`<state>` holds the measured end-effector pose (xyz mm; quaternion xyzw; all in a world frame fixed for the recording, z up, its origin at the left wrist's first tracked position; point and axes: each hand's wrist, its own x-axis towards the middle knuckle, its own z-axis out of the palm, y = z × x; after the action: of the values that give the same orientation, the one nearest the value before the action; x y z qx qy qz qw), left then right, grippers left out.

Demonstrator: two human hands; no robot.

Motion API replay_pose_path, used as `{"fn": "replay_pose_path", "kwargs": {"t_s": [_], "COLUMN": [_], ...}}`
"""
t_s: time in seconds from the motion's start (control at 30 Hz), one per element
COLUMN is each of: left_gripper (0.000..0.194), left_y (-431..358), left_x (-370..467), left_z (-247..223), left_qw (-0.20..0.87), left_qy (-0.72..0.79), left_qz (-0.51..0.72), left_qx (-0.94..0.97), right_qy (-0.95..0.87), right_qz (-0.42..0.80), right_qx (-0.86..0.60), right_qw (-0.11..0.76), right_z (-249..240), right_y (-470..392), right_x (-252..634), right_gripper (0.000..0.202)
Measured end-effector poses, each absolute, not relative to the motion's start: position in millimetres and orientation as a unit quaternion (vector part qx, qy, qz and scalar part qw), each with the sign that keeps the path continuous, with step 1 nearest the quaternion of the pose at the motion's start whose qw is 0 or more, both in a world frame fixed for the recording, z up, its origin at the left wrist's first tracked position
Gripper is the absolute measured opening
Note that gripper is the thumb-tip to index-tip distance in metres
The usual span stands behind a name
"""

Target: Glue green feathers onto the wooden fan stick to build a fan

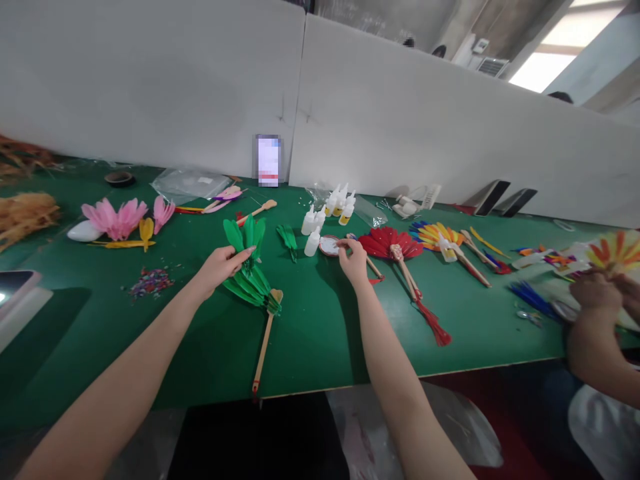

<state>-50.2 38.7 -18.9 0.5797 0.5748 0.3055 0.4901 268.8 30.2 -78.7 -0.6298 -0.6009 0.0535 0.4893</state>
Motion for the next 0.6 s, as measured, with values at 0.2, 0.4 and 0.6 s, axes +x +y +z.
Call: {"fn": "replay_pose_path", "kwargs": {"t_s": [0.2, 0.4, 0.6], "left_gripper": [0.048, 0.050, 0.050], "left_y": [36.8, 38.2, 39.9], "left_x": [-48.8, -49.5, -50.2], "left_z": [-14.9, -18.0, -21.9], "left_qw": [0.496, 0.492, 0.496], "left_qy": [0.573, 0.572, 0.568], "left_qz": [0.307, 0.309, 0.311], "left_qx": [0.576, 0.579, 0.578], "right_qy": [-0.571, -0.603, -0.629], "right_qz": [0.053, 0.049, 0.039], "right_qx": [-0.644, -0.627, -0.621], "right_qw": [0.507, 0.492, 0.465], "right_z": [-82.3, -81.6, -80.2], "right_y": [32.7, 31.3, 28.5], "right_x": [271.0, 269.1, 268.5], "right_gripper": [0.020, 0.029, 0.022]}}
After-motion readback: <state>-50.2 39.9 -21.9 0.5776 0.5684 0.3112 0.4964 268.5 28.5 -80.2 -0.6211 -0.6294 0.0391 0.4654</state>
